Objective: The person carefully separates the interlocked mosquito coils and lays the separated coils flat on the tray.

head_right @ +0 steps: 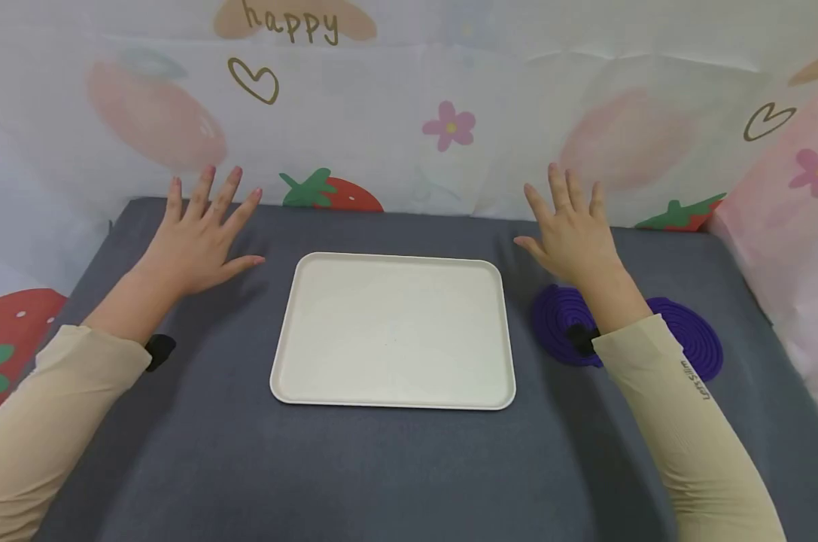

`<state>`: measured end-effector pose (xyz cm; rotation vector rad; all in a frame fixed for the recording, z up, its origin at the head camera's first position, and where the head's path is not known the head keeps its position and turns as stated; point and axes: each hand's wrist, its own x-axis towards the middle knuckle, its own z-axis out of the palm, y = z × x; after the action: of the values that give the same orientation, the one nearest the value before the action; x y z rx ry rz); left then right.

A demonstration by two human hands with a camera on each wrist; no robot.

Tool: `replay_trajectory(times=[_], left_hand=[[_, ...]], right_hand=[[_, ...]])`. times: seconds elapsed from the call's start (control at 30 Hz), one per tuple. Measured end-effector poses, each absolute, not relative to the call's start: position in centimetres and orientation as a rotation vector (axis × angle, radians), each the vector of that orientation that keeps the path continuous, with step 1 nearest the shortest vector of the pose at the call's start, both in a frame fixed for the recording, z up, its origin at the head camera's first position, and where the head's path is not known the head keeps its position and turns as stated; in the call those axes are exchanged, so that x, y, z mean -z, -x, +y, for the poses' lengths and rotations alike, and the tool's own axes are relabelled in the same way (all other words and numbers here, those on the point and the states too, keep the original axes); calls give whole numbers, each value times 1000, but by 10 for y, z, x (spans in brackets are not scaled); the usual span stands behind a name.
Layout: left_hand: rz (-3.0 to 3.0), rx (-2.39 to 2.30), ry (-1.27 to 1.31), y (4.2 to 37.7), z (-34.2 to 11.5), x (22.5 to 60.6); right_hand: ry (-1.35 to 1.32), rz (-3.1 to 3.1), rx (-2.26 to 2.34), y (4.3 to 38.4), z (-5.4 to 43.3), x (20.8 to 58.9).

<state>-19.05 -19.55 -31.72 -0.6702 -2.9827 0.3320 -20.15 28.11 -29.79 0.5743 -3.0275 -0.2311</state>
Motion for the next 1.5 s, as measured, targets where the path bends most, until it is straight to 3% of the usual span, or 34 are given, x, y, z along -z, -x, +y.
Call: replay_trajectory(times=[0.23, 0.37, 0.57, 0.9, 1.17, 1.37, 1.5], left_hand=[[-3031, -262, 675, 193, -180, 320], [-3086, -54, 683, 187, -162, 324], [-3168, 561, 781, 163, -121, 337], [-2832, 1684, 741, 117, -40, 362], [-2657, 2197, 733, 93, 19, 380], [-2257, 2886, 485, 75, 73, 387], [-2023, 3103, 268, 66, 108, 392]], right_hand=[[-547, -3063, 189, 196, 288, 298], [-459, -3066, -137, 184, 295, 299], [-278, -2935, -797, 152, 306, 314], [32, -2910, -1118, 121, 331, 340], [120, -2883, -1137, 111, 352, 358], [226, -2869, -1245, 106, 364, 370], [261, -2845, -1258, 104, 370, 377]])
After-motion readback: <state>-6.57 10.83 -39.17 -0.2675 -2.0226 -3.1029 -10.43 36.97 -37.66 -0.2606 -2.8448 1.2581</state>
